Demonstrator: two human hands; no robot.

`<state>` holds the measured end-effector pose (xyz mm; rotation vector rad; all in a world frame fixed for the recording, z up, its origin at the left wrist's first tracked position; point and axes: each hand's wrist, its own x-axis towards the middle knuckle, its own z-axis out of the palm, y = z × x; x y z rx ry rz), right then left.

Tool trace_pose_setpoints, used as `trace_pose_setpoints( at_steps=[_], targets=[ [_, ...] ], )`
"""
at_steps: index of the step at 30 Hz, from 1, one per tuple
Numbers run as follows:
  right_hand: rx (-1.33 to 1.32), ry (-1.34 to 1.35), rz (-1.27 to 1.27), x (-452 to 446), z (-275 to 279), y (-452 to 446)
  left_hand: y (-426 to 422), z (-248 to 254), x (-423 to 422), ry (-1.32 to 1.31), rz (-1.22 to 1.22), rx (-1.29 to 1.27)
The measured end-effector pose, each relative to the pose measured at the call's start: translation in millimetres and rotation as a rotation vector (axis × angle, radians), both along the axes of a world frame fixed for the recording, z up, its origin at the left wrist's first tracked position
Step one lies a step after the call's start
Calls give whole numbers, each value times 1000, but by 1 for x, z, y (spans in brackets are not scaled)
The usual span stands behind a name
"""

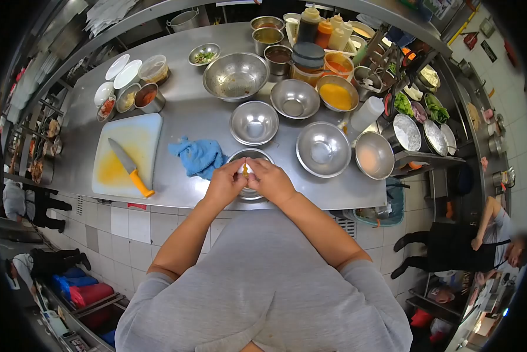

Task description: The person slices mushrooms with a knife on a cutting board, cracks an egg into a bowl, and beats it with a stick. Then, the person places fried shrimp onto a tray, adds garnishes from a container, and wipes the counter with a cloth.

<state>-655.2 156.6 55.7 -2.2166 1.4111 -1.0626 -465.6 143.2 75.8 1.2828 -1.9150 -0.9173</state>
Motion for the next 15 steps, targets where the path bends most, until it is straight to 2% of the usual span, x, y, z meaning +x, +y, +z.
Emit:
trace_pose_setpoints(
  at_steps=[6, 8, 11, 12, 14, 15],
  targets=[
    [-27, -31, -10, -8, 4, 0, -7, -6, 6, -39, -18, -72],
    [-74, -25, 10, -11, 2, -2, -9, -4, 8, -141, -119, -299],
    [-89, 17, 3, -15, 13, -2, -14, -2, 12, -235, -128, -403],
    [-83, -21, -18, -16, 24, -1, -14, -1, 11, -234, -131, -404],
    [-79, -56, -48, -16, 40, 0, -12, 2, 9, -136, 15, -272],
    [-69, -185, -27, -16, 47, 1, -11, 7, 6, -133, 3, -276]
  ],
)
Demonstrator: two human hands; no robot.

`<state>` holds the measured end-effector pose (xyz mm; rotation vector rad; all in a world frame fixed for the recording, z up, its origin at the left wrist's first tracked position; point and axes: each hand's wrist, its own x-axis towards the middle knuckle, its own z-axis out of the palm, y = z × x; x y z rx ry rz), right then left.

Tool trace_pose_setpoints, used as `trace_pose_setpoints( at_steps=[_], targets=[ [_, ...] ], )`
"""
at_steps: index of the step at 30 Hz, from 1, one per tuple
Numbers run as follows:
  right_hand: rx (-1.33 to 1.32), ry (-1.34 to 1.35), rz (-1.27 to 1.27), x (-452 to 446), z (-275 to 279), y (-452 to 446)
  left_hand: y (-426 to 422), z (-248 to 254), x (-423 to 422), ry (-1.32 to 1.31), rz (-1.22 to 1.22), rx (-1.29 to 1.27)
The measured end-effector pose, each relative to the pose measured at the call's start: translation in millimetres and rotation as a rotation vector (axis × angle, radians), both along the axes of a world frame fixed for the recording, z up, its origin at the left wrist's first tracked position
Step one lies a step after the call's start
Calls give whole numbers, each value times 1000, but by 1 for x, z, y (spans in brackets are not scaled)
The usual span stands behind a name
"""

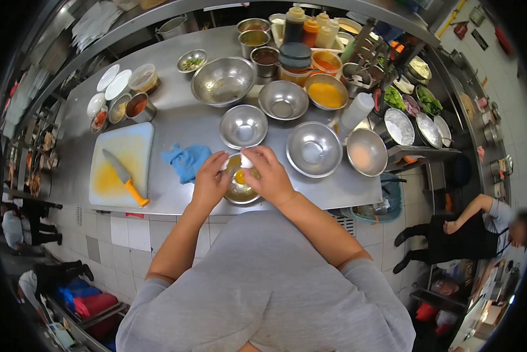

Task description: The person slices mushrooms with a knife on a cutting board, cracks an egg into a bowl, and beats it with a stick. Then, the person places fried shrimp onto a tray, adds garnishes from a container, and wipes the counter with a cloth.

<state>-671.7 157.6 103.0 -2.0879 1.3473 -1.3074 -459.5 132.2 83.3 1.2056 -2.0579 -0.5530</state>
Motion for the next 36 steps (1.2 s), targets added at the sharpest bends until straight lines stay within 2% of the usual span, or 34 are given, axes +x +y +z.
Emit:
trace_pose_setpoints(
  at_steps=[1, 2, 3, 5, 6, 8, 9, 12, 14, 16, 17, 18, 20, 22, 23, 24, 25, 26, 27, 28, 29, 30, 32, 33, 34, 35, 36],
  targets=[
    [5, -130, 17, -1, 3, 1, 3, 8, -5, 162, 69, 170],
    [0, -136, -19, -1, 3, 0, 5, 12, -9, 314, 124, 344],
    [-56, -112, 27, -2, 2, -1, 3, -8, -10, 443, 122, 458],
    [-113, -58, 74, -6, -7, -2, 13, 14, -33, 983, 16, 821],
    [-112, -30, 85, -6, -14, -1, 20, 32, -44, 1132, -27, 980],
    [-91, -93, 149, -18, -15, 6, 31, 41, -64, 1159, -225, 1104],
    [-92, -86, 84, -37, -10, 16, 35, 43, -76, 1176, -324, 1138],
    [-48, -156, 93, -91, 8, 29, 33, 51, -114, 1198, -548, 1243],
    [-261, -25, -167, -148, 13, 46, 26, 53, -134, 1221, -665, 1269],
    [-285, 11, -486, -225, 6, 80, 15, 52, -148, 655, -330, 1066],
    [-330, 90, -644, -264, 14, 95, 7, 49, -152, 486, -301, 870],
    [-306, 33, -725, -306, 8, 109, 0, 47, -153, 506, -276, 845],
    [-219, 63, -898, -380, -11, 135, -9, 44, -147, 430, -65, 696],
    [57, 208, -936, -443, -21, 155, -13, 44, -144, 463, 84, 671],
    [60, 189, -916, -459, -11, 144, -12, 46, -143, 496, 206, 657],
    [-4, 339, -1012, -475, 6, 133, -10, 46, -142, 482, 227, 646],
    [-73, 489, -1107, -492, 21, 119, -7, 46, -140, 402, 350, 583],
    [-73, 465, -1091, -510, 35, 97, -1, 45, -139, 322, 473, 516],
    [-174, 376, -1031, -526, 49, 69, 8, 40, -136, 305, 495, 500],
    [-275, 281, -970, -541, 60, 36, 17, 32, -132, 133, 557, 379],
    [-313, 157, -824, -558, 69, -1, 26, 27, -130, -40, 618, 257],
    [-352, 35, -672, -572, 79, -44, 37, 26, -134, -63, 604, 200],
    [-123, -146, -585, -591, 81, -140, 56, 44, -166, -61, 573, 215],
    [-131, -196, -498, -600, 74, -197, 66, 49, -182, -31, 563, 215],
    [46, -208, -472, -608, 62, -252, 74, 56, -198, -78, 575, 212],
    [211, -42, -493, -610, 54, -300, 81, 65, -212, -176, 541, 202],
    [342, 42, -485, -593, 71, -322, 90, 75, -222, -271, 516, 192]
  ],
)
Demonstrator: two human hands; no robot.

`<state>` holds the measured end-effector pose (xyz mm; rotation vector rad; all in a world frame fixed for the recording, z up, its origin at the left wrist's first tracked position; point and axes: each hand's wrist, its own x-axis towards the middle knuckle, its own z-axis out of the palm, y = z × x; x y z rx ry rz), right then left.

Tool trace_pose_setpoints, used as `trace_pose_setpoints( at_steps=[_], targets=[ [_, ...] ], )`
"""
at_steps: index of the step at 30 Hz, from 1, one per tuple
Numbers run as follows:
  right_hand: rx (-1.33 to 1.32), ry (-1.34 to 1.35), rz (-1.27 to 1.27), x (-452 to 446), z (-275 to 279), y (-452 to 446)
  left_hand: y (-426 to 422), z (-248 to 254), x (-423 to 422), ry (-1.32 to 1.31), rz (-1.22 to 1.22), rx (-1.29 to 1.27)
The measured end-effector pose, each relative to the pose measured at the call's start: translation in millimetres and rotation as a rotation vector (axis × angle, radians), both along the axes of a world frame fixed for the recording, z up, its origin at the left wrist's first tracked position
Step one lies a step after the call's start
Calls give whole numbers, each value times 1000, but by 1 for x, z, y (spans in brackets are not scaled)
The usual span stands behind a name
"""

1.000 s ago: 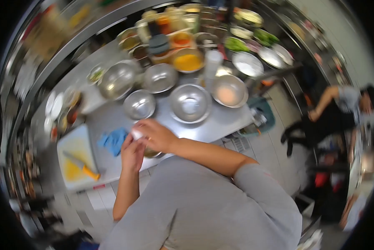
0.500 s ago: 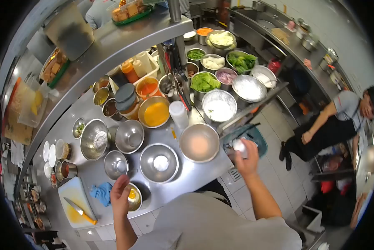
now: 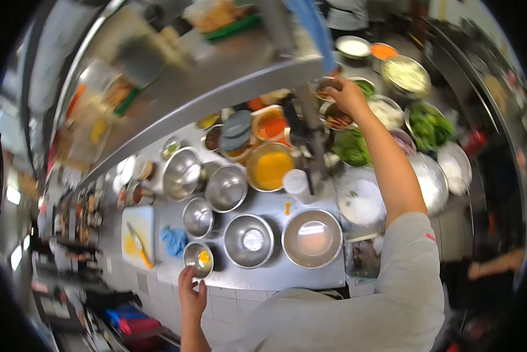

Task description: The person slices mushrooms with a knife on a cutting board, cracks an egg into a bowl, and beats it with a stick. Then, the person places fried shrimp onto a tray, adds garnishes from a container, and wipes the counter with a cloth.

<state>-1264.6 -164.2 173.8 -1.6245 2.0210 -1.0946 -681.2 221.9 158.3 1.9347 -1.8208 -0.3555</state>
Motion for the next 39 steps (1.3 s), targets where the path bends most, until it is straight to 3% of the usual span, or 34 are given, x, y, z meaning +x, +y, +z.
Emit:
trace_pose_setpoints(
  at_steps=[2, 4, 8, 12, 15, 17, 22, 29, 34, 36, 39],
  targets=[
    [46, -334, 161, 12, -53, -81, 16, 18, 0, -158, -198, 104],
    [110, -327, 261, 33, -51, -109, 44, 28, 12, -167, -184, 303],
    [138, -302, 350, 44, -43, -128, 91, 29, 40, -148, 14, 340],
    [111, -343, 402, 38, -42, -128, 132, 10, 39, 85, 353, 288],
    [80, -409, 455, 25, -48, -138, 170, -23, 30, 160, 437, 406],
    [61, -484, 511, 18, -52, -154, 207, -52, 32, 2, 165, 427],
    [4, -811, 704, 0, -48, -179, 264, -55, -10, 109, 456, 533],
    [-54, -1365, 1333, -50, -17, -172, 295, -58, -20, 139, 407, 684],
    [99, -1343, 1842, -90, 15, -137, 224, -75, 37, 53, 283, 466],
    [115, -1295, 1839, -108, 21, -95, 192, -96, 60, 126, 301, 352],
    [-90, -1203, 1065, -112, 22, -5, 130, -122, 91, 292, 587, 216]
  ],
)
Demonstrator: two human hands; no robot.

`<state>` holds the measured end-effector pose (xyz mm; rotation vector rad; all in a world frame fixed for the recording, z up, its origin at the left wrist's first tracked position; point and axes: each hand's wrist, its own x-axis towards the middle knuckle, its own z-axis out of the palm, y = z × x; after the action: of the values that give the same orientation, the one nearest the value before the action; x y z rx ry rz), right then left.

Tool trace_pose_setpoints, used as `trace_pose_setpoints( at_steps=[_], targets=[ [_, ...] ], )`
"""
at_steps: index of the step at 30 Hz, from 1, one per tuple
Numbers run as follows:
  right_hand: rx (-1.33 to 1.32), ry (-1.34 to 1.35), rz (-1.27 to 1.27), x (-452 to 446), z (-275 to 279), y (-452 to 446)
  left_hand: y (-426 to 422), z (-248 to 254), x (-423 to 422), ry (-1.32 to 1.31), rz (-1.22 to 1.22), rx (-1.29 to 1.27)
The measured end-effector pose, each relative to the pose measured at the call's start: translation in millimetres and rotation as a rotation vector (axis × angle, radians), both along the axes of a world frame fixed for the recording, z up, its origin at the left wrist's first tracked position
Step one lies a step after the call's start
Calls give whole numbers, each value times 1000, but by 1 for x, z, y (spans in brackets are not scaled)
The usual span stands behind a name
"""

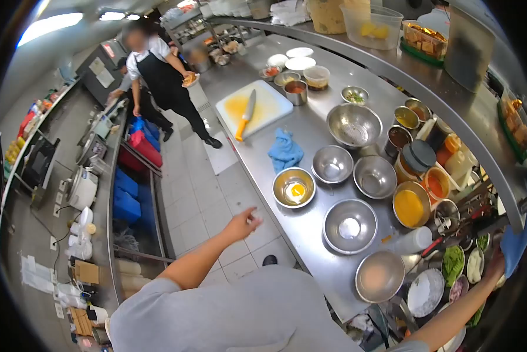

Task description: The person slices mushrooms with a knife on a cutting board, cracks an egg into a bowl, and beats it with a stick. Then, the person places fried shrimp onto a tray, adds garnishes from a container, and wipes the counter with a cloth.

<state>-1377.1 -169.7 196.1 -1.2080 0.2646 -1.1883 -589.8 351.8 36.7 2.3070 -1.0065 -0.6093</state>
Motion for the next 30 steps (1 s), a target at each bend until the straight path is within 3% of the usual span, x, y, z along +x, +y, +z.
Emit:
trace_pose_setpoints(
  at_steps=[3, 4, 6, 7, 9, 11, 13, 14, 17, 18, 19, 20, 22, 25, 28, 30],
  targets=[
    [152, 142, -737, 6, -18, 88, -59, -9, 21, 506, 290, -154],
    [201, 74, -793, 3, -31, 110, -75, -4, 24, 672, 351, -200],
    [109, 158, -606, -11, -47, 166, -99, -3, 27, 709, 318, -149],
    [97, 182, -721, 4, -47, 193, -107, -6, 27, 723, 303, -106],
    [101, 378, -1226, 37, -51, 237, -121, -28, 39, 738, 192, -72],
    [-70, 744, -1583, 111, -36, 302, -132, -39, 47, 927, 162, 7],
    [-353, 805, -1576, 165, -36, 345, -133, -34, 44, 938, 193, -49],
    [-301, 841, -1638, 215, -34, 364, -132, -37, 47, 904, 206, -56],
    [-161, 924, -1020, 327, -43, 418, -115, -38, 55, 827, 191, -131],
    [-439, 949, -882, 340, -94, 413, -110, -40, 59, 844, 217, -141],
    [-243, 1274, -577, 394, -57, 433, -105, -39, 63, 856, 245, -159],
    [-544, 1213, -503, 447, -48, 432, -98, -36, 66, 866, 245, -156],
    [-471, 1435, -251, 508, -44, 435, -81, -28, 73, 822, 186, -243],
    [-537, 1678, -117, 558, -63, 423, -54, -18, 78, 729, 211, -357],
    [-478, 1587, 76, 590, -50, 414, -30, -22, 86, 581, 235, -436],
    [-523, 1544, 69, 601, -64, 409, -16, -18, 90, 605, 305, -422]
  ],
)
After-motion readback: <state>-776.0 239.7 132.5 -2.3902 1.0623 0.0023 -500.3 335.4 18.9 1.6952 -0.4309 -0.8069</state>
